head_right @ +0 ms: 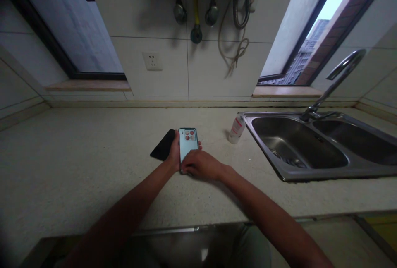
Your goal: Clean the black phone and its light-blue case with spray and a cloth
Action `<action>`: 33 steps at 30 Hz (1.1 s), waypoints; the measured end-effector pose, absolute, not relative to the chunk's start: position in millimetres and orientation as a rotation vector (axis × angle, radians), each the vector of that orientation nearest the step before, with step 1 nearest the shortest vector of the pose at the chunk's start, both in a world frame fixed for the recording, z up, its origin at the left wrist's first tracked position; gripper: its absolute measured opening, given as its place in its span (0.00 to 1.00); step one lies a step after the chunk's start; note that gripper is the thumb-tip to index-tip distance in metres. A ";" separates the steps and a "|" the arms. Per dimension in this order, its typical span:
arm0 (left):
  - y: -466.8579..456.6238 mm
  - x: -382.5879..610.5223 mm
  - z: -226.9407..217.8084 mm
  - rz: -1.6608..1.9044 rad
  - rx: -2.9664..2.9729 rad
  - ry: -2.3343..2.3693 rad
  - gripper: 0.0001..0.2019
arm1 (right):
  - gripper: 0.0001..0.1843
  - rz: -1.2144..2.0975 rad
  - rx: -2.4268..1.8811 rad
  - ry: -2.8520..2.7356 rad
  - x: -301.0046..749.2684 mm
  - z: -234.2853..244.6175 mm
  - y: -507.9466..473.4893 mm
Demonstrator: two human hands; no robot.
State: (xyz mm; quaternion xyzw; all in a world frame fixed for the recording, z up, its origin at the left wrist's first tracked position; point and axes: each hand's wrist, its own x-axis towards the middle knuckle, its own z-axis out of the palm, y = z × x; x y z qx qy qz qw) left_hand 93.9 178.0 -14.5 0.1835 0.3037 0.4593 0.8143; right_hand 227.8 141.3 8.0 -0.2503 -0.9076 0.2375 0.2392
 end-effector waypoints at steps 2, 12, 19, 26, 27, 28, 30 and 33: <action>180.1 91.9 -15.6 0.972 0.405 0.653 0.38 | 0.09 0.575 -0.635 -2.538 228.1 10.2 140.6; 189.4 89.9 -18.0 0.945 0.391 0.567 0.37 | 0.07 0.017 -0.973 -2.817 253.0 24.1 150.4; 180.8 94.0 -17.9 0.901 0.440 0.544 0.31 | 0.06 -0.146 -1.306 -2.534 254.4 16.5 164.4; 167.9 101.3 -20.9 0.698 0.436 0.498 0.34 | 0.09 -0.174 -1.358 -2.112 259.1 -1.5 175.8; 167.3 102.1 -20.6 0.696 0.435 0.507 0.34 | 0.09 -0.175 -1.325 -2.107 257.2 -2.6 175.2; 166.8 102.8 -20.0 0.694 0.435 0.518 0.33 | 0.09 -0.177 -1.301 -2.102 254.8 -3.2 174.3; 165.9 104.3 -18.2 0.703 0.436 0.530 0.32 | 0.10 -0.163 -1.284 -2.080 249.6 -3.5 172.5; 164.9 106.0 -15.7 0.730 0.441 0.532 0.32 | 0.11 -0.059 -1.292 -2.022 244.8 -3.1 171.1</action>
